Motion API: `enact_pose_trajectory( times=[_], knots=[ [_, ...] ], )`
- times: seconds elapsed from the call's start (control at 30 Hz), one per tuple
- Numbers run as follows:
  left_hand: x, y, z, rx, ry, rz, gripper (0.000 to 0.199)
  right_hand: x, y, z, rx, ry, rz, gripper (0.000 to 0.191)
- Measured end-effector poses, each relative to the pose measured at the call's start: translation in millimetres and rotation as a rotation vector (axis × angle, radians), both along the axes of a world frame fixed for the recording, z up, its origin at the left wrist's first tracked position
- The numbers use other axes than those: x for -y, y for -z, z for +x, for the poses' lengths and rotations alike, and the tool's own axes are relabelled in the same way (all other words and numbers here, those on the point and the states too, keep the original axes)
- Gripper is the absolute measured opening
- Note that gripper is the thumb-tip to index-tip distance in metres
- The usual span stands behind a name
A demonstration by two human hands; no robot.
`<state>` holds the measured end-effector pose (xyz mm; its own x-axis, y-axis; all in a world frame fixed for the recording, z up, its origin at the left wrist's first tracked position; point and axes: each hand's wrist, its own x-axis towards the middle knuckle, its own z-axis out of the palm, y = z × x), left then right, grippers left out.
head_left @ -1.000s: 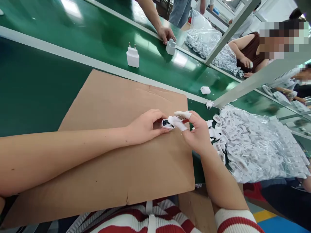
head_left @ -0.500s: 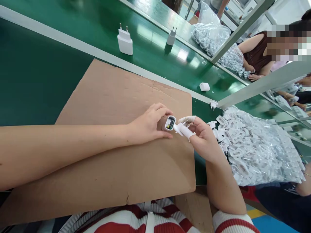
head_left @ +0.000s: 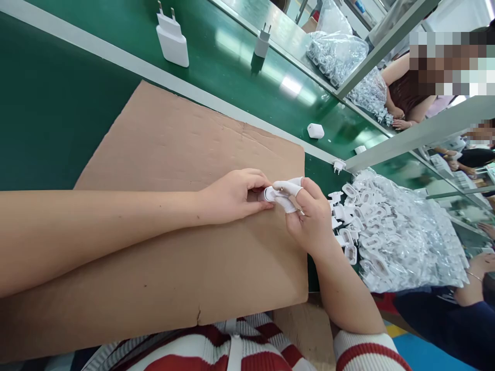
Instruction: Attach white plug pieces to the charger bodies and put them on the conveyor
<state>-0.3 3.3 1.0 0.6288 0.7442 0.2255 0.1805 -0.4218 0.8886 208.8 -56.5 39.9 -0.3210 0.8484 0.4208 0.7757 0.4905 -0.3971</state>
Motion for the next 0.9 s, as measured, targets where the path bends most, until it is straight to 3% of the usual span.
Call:
enact_pose_trajectory(
  times=[0.4,0.53,0.73,0.9],
  knots=[
    [-1.3,0.0,0.1,-0.030,0.008,0.002,0.024,-5.7,0.0,3.3,0.020,-0.067,0.047,0.032],
    [-1.3,-1.3,0.5,-0.033,0.011,0.006,0.025,-7.8,-0.1,3.2,0.058,-0.052,0.002,0.031],
    [-1.0,-1.6,-0.2,-0.021,0.017,-0.008,0.025,-10.6,-1.4,2.7,0.117,-0.066,0.095,0.033],
    [-1.4,-0.2,-0.9,-0.025,0.013,-0.023,0.026,-8.7,-3.9,-1.9,0.146,-0.032,0.080,0.034]
  ],
)
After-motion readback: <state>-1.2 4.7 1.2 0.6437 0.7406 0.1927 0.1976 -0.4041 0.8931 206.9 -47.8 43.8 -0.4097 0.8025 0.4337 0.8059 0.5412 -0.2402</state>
